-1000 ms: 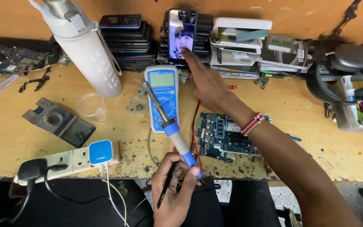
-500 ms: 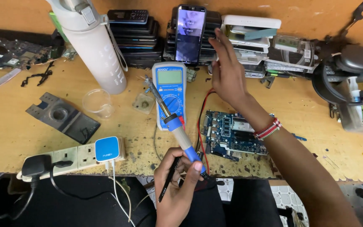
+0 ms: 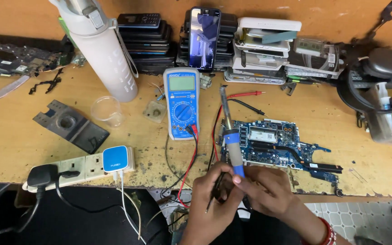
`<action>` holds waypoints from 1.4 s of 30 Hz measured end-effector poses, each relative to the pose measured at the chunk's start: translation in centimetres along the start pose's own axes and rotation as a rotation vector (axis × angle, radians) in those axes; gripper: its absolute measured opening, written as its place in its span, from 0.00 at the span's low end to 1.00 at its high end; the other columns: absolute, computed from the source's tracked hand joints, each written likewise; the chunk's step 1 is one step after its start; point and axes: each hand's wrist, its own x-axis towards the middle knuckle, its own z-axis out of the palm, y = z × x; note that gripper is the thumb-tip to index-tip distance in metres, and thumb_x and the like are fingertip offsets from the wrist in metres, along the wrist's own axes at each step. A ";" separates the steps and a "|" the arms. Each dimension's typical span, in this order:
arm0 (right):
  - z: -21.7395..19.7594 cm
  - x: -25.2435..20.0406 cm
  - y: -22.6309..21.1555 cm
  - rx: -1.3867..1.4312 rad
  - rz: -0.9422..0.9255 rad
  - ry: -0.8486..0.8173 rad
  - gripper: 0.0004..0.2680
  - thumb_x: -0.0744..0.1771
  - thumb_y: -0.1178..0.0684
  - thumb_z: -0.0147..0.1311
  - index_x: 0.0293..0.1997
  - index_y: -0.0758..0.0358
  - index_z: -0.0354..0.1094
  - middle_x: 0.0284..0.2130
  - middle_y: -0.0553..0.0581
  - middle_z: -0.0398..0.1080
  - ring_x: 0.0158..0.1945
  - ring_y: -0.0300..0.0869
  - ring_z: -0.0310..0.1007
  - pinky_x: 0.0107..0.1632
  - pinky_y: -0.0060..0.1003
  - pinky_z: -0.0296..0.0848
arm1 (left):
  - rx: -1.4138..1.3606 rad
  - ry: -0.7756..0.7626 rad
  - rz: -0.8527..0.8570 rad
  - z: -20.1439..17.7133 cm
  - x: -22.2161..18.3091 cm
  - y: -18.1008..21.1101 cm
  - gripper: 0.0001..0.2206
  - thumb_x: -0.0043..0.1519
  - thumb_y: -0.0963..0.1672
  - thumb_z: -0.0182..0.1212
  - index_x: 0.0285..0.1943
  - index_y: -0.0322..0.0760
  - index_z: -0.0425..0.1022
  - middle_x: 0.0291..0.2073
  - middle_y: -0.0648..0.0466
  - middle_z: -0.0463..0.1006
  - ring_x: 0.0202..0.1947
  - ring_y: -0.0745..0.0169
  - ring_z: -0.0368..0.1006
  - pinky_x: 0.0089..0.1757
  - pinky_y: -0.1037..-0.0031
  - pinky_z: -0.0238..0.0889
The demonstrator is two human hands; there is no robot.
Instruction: Soldering components on a laptop motherboard using a soldering iron and a multimeter probe for diagnostics.
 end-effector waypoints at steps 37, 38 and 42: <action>4.4 -4.6 -0.4 0.041 1.044 0.935 0.10 0.69 0.53 0.63 0.42 0.60 0.60 0.39 0.65 0.63 0.35 0.54 0.77 0.36 0.42 0.80 | 0.298 0.179 0.159 0.0 4.6 -6.9 0.22 0.74 0.43 0.44 0.79 0.40 0.52 0.37 0.55 0.84 0.14 0.75 0.53 0.23 0.76 0.54; 4.2 -5.6 0.1 0.038 1.062 0.920 0.10 0.69 0.53 0.63 0.42 0.60 0.60 0.39 0.65 0.63 0.35 0.54 0.77 0.36 0.42 0.80 | 0.297 0.179 0.137 0.0 4.5 -6.7 0.22 0.74 0.43 0.44 0.79 0.40 0.52 0.37 0.55 0.84 0.14 0.75 0.53 0.23 0.76 0.54; 4.0 -6.0 0.8 -0.213 0.823 0.809 0.13 0.70 0.51 0.60 0.48 0.54 0.53 0.33 0.59 0.61 0.31 0.47 0.66 0.38 0.39 0.66 | 0.101 0.245 -0.005 0.0 5.0 -5.8 0.25 0.72 0.48 0.46 0.77 0.35 0.56 0.32 0.54 0.82 0.38 0.63 0.81 0.39 0.71 0.73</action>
